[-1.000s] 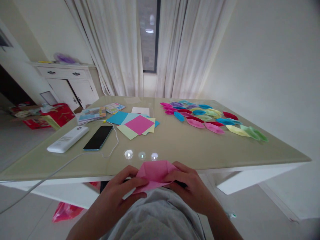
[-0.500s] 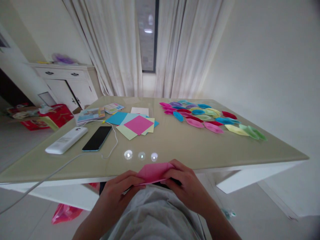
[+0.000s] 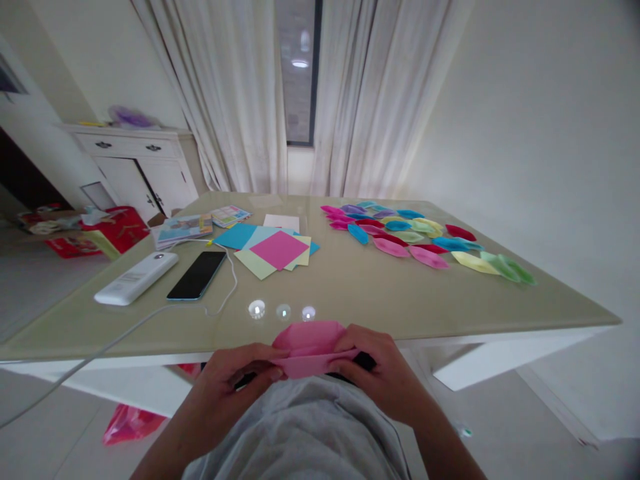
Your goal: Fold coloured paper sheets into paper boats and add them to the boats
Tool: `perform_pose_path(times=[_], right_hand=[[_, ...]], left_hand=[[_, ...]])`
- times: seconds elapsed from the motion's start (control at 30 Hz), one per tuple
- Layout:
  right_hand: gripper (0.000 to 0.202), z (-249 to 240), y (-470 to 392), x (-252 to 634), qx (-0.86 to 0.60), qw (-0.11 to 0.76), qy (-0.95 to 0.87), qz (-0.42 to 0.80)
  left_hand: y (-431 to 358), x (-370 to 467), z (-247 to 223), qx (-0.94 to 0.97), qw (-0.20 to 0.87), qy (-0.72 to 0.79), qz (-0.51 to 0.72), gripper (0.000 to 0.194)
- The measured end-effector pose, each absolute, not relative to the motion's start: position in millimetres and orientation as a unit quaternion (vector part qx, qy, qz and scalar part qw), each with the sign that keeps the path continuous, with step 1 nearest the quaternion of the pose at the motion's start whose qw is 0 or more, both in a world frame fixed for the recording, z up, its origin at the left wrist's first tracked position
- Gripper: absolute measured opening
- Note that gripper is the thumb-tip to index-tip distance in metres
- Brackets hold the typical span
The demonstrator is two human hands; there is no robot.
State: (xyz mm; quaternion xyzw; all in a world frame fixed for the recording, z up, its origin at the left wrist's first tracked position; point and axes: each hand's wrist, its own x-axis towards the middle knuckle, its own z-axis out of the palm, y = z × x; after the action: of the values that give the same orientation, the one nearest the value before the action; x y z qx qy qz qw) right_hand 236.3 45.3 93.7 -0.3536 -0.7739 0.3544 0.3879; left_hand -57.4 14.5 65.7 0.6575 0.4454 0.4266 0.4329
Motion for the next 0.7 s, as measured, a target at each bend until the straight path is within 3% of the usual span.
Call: perform_pose_path(times=[0.3,0.7], right_hand=[[0.015,93.3,45.7,235.1,-0.348,0.372,-0.782,0.358],[0.015,91.8,42.9,232.0,-0.349,0.387,-0.776,0.354]], left_hand=[[11.5,-50.4,67.6,0.591,0.417,0.446,0.527,0.009],[14.5,-49.0,66.2,0.666,0.365,0.448,0.471,0.013]])
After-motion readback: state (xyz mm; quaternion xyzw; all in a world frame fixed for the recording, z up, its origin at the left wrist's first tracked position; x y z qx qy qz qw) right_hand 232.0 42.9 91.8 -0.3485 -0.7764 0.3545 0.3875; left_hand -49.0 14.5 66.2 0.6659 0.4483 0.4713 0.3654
